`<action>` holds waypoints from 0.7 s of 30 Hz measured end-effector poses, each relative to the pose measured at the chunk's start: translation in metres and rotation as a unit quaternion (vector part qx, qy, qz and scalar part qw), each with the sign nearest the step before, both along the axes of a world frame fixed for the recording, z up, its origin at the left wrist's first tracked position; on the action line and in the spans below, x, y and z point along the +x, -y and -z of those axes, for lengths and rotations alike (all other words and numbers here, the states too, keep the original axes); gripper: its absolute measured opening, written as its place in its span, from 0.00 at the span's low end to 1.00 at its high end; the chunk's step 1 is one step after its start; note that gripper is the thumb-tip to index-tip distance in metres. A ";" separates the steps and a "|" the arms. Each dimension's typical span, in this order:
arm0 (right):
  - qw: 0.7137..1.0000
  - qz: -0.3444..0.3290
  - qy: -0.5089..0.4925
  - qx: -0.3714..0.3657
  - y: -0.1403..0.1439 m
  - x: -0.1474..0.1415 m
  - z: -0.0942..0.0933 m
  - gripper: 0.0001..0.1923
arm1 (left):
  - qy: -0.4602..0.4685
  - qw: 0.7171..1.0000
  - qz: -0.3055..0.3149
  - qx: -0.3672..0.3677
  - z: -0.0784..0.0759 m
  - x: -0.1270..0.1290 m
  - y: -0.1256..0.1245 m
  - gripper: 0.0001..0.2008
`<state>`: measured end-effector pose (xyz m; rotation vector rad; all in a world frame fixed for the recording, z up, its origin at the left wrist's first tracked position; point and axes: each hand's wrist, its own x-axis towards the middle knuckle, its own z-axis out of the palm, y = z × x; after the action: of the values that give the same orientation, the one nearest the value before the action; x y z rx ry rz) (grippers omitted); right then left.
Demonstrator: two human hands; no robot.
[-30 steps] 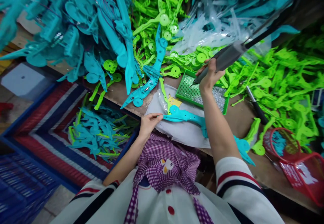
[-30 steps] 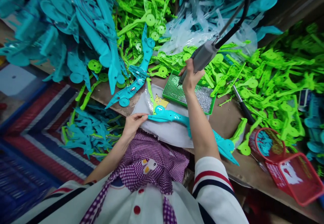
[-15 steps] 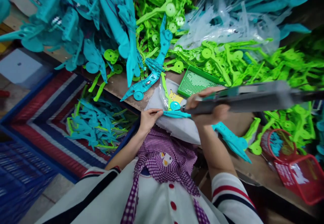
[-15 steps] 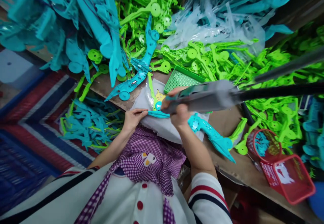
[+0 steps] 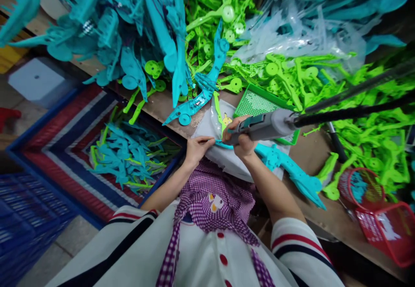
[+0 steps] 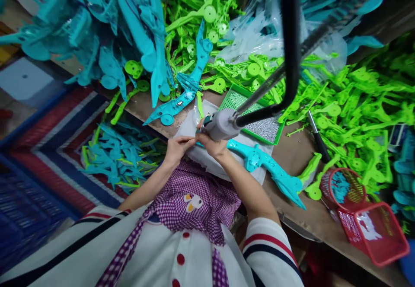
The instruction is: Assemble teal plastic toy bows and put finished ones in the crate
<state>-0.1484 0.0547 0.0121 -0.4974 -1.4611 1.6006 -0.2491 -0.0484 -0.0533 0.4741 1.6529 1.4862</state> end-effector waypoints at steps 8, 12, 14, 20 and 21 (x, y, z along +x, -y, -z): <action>0.998 0.016 0.066 0.015 0.002 -0.002 0.003 0.26 | 0.016 1.000 -0.016 -0.007 -0.001 0.003 0.000 0.12; 0.998 0.061 0.011 0.021 0.005 -0.003 -0.006 0.25 | 0.006 1.000 0.000 -0.005 0.001 0.002 0.001 0.14; 0.993 0.106 -0.051 0.024 0.005 0.003 -0.017 0.23 | -0.002 1.000 0.016 -0.001 0.002 0.001 0.003 0.15; 0.962 0.263 -0.055 0.057 0.011 0.065 -0.052 0.21 | -0.018 0.997 0.063 0.031 0.007 -0.005 0.011 0.20; 0.958 0.279 -0.039 0.052 0.014 0.076 -0.053 0.20 | -0.031 0.996 0.077 0.032 0.006 -0.007 0.012 0.20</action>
<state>-0.0725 0.0409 0.0653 -0.7045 -1.1976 1.0764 -0.2559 -0.0601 -0.0593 0.6744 1.5830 1.4260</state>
